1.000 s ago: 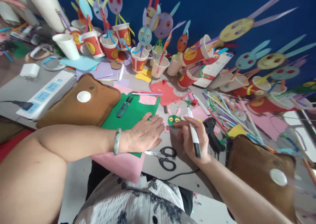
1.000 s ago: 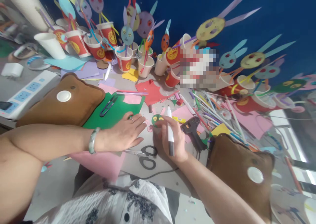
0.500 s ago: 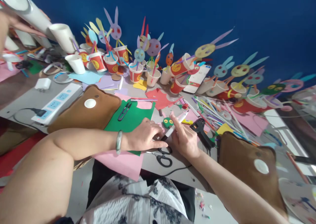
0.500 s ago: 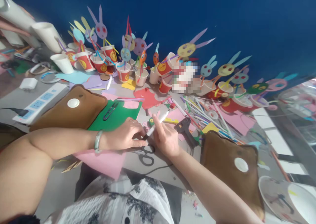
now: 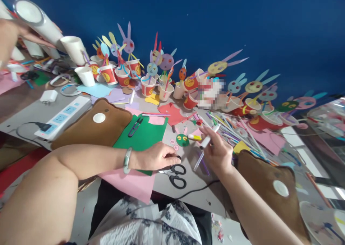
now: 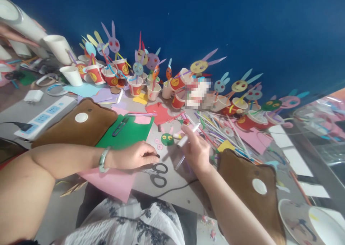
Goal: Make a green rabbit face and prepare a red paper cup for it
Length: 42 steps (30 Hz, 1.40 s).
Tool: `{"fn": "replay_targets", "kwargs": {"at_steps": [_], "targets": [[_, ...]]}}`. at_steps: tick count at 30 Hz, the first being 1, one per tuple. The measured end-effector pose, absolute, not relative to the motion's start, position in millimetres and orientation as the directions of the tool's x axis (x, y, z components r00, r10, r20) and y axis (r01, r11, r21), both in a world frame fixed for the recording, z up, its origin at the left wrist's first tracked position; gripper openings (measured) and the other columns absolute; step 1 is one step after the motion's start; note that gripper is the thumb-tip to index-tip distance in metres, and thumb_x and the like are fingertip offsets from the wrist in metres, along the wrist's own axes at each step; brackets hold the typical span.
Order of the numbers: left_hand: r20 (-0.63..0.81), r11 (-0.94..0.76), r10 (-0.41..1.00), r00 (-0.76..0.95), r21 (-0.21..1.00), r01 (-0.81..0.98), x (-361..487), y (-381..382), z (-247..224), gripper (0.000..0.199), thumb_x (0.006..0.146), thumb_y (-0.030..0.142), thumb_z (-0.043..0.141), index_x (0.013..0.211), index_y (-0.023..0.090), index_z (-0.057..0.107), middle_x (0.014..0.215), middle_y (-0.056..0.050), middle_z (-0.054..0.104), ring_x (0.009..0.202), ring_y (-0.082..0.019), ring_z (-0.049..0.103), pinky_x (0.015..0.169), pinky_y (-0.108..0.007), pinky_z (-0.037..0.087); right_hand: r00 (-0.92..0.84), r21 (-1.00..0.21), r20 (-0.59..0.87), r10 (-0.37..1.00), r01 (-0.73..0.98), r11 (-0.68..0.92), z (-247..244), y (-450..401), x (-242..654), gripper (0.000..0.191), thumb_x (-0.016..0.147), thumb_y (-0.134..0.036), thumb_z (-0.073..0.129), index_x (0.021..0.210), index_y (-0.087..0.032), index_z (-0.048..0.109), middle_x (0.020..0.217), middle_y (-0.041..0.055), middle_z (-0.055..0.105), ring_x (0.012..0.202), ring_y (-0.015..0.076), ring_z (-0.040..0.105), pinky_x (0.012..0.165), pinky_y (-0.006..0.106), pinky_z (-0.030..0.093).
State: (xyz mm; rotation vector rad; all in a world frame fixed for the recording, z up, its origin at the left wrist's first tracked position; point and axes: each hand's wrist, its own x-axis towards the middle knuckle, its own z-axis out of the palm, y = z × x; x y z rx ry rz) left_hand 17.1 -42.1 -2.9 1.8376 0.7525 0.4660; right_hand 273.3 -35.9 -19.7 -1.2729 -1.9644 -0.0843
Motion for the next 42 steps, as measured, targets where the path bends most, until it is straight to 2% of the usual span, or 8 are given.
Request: {"fn": "replay_targets", "kwargs": {"at_steps": [2,4,6,9,13,20,34,42], "targets": [[0.041,-0.323,0.716,0.697,0.904,0.278,18,-41,-7,0.030,0.094,0.030,0.062,0.068,0.015,0.062,0.062,0.002,0.059,0.062,-0.009,0.051,0.064,-0.025,0.040,-0.061,-0.590,0.513,0.856,0.699,0.403,-16,-38,272,0.031,0.101,-0.034,0.052,0.125,-0.022,0.067,0.086,0.0051,0.078,0.063,0.0186,0.071,0.071,0.036,0.060],[0.093,-0.372,0.751,0.654,0.877,0.303,18,-38,-12,0.018,0.093,0.027,0.065,0.080,0.015,0.069,0.075,-0.001,0.070,0.072,-0.012,0.061,0.072,-0.026,0.045,0.005,-0.770,0.361,0.933,0.565,0.295,-14,-42,268,0.034,0.103,-0.043,0.049,0.114,-0.020,0.072,0.068,0.0007,0.072,0.047,0.0138,0.060,0.056,0.030,0.054],[0.114,-0.398,0.772,0.626,0.854,0.335,19,-36,-17,0.010,0.091,0.025,0.067,0.090,0.015,0.071,0.085,-0.004,0.075,0.081,-0.014,0.067,0.078,-0.028,0.048,0.021,-0.872,0.257,0.966,0.436,0.223,-14,-45,264,0.039,0.101,-0.051,0.050,0.102,-0.019,0.073,0.057,-0.0023,0.062,0.040,0.0109,0.049,0.044,0.026,0.043],[0.133,-0.430,0.782,0.609,0.823,0.372,19,-33,-20,0.010,0.090,0.023,0.069,0.096,0.016,0.072,0.090,-0.004,0.077,0.088,-0.016,0.070,0.087,-0.032,0.049,0.013,-0.952,0.172,0.985,0.259,0.163,-16,-47,259,0.039,0.098,-0.055,0.056,0.091,-0.019,0.069,0.054,-0.0036,0.057,0.040,0.0103,0.046,0.039,0.024,0.034],[0.152,-0.445,0.793,0.589,0.806,0.391,18,-30,-18,0.009,0.090,0.021,0.069,0.096,0.017,0.074,0.090,-0.003,0.078,0.086,-0.016,0.071,0.089,-0.033,0.049,-0.010,-0.985,0.107,0.994,0.136,0.108,-16,-45,254,0.036,0.094,-0.054,0.064,0.083,-0.021,0.058,0.055,-0.0035,0.062,0.038,0.0090,0.045,0.038,0.023,0.031],[0.187,-0.484,0.781,0.596,0.784,0.389,18,-27,-16,0.007,0.090,0.020,0.069,0.094,0.017,0.074,0.088,-0.003,0.079,0.082,-0.016,0.070,0.082,-0.031,0.049,-0.050,-0.980,0.088,0.995,0.177,0.095,-14,-46,250,0.037,0.093,-0.055,0.065,0.083,-0.021,0.053,0.057,-0.0012,0.065,0.039,0.0108,0.049,0.040,0.024,0.035],[0.159,-0.498,0.759,0.631,0.767,0.405,18,-28,-15,0.012,0.094,0.025,0.067,0.096,0.015,0.073,0.089,-0.005,0.077,0.087,-0.017,0.069,0.084,-0.032,0.045,-0.198,-0.973,0.026,0.980,0.218,0.070,-15,-49,246,0.036,0.091,-0.054,0.068,0.083,-0.020,0.062,0.062,-0.0011,0.065,0.042,0.0099,0.050,0.041,0.024,0.038],[0.174,-0.432,0.788,0.590,0.840,0.329,16,-28,-20,0.015,0.096,0.029,0.063,0.097,0.015,0.069,0.087,-0.005,0.072,0.078,-0.014,0.064,0.073,-0.027,0.047,-0.134,-0.998,-0.014,0.991,0.063,-0.005,-18,-48,249,0.048,0.081,-0.065,0.072,0.098,-0.021,0.063,0.059,-0.0032,0.059,0.043,0.0109,0.047,0.041,0.024,0.037]]}}
